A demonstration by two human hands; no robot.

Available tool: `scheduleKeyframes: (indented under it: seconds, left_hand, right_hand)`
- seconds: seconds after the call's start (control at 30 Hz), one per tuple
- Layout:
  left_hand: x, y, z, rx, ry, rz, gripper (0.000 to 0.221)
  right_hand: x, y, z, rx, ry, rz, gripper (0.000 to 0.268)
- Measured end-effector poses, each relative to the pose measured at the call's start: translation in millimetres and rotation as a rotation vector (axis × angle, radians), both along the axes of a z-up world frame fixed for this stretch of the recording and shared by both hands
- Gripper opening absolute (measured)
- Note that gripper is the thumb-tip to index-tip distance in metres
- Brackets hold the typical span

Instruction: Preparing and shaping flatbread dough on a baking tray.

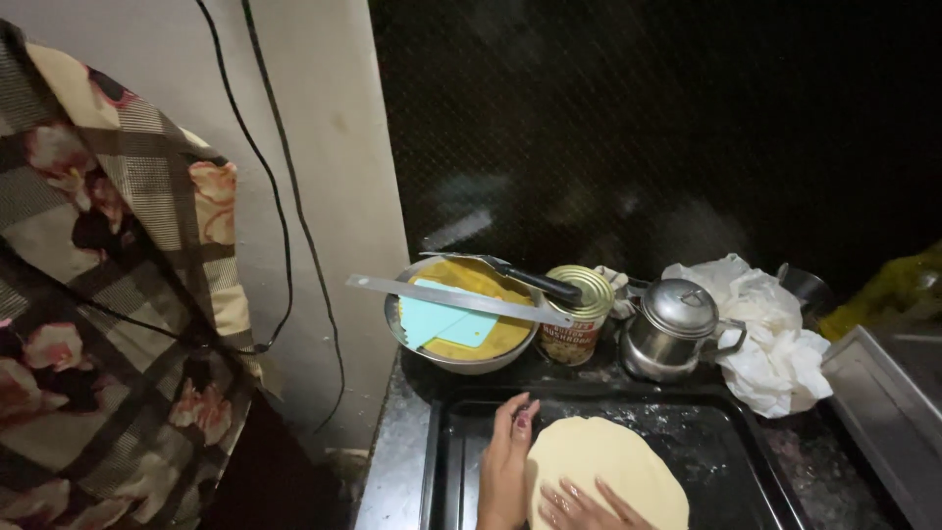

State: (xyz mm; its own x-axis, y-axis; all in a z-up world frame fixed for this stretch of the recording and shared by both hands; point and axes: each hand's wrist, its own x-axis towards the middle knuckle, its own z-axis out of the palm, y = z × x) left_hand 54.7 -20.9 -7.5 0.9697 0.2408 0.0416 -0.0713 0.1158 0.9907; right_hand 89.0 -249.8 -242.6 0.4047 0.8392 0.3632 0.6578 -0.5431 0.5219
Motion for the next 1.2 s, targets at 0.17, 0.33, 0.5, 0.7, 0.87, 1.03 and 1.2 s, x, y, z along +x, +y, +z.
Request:
scheduleKeyframes:
  seconds: [0.17,0.33,0.5,0.7,0.87,1.03,1.2]
  left_hand:
    - [-3,2,4,0.026,0.009,-0.028,0.049]
    - [-11,3,20,0.115,-0.011,-0.035,0.048]
    - [-11,2,24,0.092,0.005,-0.030,0.045]
    - [-5,1,8,-0.035,-0.007,-0.044,0.046]
    - [-3,2,8,-0.092,-0.013,-0.060,0.047]
    - [-5,3,12,-0.018,-0.039,-0.053,0.046]
    - [-3,4,6,0.008,-0.037,-0.040,0.044]
  right_hand:
    - [-12,18,200,-0.010,0.337,0.005,0.083]
    - [-18,-6,227,0.179,0.814,-0.486,0.092]
    - [-29,-82,175,0.509,0.853,-0.449,0.077]
    - [-30,-79,209,1.271,2.019,-0.665,0.044]
    - [-3,-75,245,1.180,2.157,-1.017,0.042]
    - [-18,-47,261,1.159,1.330,-0.941,0.041]
    - [-63,4,192,0.332,1.000,-0.384,0.052]
